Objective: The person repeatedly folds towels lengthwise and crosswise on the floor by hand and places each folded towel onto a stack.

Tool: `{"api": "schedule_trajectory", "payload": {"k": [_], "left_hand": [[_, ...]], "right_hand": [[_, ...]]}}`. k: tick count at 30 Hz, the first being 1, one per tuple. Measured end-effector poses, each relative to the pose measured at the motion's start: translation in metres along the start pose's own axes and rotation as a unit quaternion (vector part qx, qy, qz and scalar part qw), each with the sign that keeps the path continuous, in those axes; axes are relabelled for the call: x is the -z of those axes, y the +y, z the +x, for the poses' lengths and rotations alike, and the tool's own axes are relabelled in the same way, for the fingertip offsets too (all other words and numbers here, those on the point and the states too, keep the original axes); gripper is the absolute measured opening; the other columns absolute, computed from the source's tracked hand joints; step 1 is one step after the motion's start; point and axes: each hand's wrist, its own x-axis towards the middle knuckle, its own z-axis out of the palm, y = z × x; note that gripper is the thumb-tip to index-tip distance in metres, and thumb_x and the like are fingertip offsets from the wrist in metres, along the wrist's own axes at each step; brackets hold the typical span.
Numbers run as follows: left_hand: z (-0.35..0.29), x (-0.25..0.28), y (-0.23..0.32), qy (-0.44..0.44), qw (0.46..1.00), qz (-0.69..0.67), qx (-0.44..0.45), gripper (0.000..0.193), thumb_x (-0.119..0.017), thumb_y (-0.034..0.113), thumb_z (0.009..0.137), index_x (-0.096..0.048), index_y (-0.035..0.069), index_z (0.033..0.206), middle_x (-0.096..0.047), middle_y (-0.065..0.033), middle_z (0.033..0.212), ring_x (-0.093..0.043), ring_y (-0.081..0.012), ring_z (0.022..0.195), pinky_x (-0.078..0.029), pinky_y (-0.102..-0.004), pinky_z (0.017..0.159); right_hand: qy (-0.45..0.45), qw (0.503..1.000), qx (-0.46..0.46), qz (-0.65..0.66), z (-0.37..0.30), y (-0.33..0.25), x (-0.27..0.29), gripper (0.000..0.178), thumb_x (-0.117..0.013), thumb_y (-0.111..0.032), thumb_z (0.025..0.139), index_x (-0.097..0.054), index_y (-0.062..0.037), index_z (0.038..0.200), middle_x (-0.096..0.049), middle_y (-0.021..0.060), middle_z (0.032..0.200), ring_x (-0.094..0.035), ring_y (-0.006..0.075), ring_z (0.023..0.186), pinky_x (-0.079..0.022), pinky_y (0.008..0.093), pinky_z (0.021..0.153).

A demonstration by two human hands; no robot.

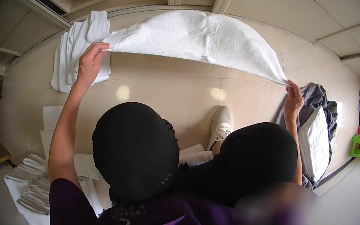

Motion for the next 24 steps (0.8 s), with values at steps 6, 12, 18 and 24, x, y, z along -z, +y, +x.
{"api": "schedule_trajectory", "payload": {"k": [6, 12, 18, 24], "left_hand": [[-0.059, -0.056, -0.064, -0.108, 0.984, 0.021, 0.141, 0.013, -0.062, 0.008, 0.097, -0.065, -0.001, 0.107, -0.071, -0.0175, 0.098, -0.069, -0.0357, 0.092, -0.053, -0.0382, 0.082], [-0.081, -0.068, -0.075, -0.121, 0.965, 0.016, 0.232, 0.019, -0.067, 0.016, 0.095, -0.066, 0.001, 0.106, -0.07, -0.0145, 0.089, -0.066, -0.0259, 0.08, -0.051, -0.0368, 0.075], [-0.05, -0.09, -0.088, -0.042, 0.932, -0.123, 0.339, 0.021, -0.071, 0.019, 0.095, -0.066, 0.001, 0.104, -0.059, -0.0005, 0.078, -0.05, -0.0108, 0.072, -0.042, -0.0282, 0.064], [-0.039, -0.142, -0.146, -0.046, 0.924, -0.023, 0.379, 0.024, -0.075, 0.02, 0.092, -0.067, 0.003, 0.107, -0.061, -0.0033, 0.08, -0.053, -0.0137, 0.073, -0.045, -0.0318, 0.066]], "right_hand": [[-0.068, 0.987, -0.07, -0.13, -0.054, 0.047, -0.05, 0.014, -0.069, -0.012, 0.095, -0.075, -0.0047, 0.106, -0.076, 0.0133, 0.097, -0.074, 0.0239, 0.092, -0.055, 0.0329, 0.082], [-0.144, 0.969, -0.203, -0.003, -0.057, 0.067, -0.036, 0.026, -0.064, -0.022, 0.098, -0.072, -0.0005, 0.11, -0.072, 0.0054, 0.092, -0.064, 0.0122, 0.088, -0.05, 0.0283, 0.08], [-0.106, 0.961, -0.253, 0.041, -0.032, 0.072, -0.058, 0.028, -0.064, -0.027, 0.1, -0.072, 0.0002, 0.105, -0.066, 0.0001, 0.087, -0.056, 0.0095, 0.082, -0.046, 0.0264, 0.075], [-0.092, 0.949, -0.301, 0.001, -0.016, 0.101, -0.098, 0.03, -0.066, -0.028, 0.097, -0.071, 0.0002, 0.106, -0.067, 0.0029, 0.088, -0.058, 0.0126, 0.083, -0.048, 0.0299, 0.076]]}}
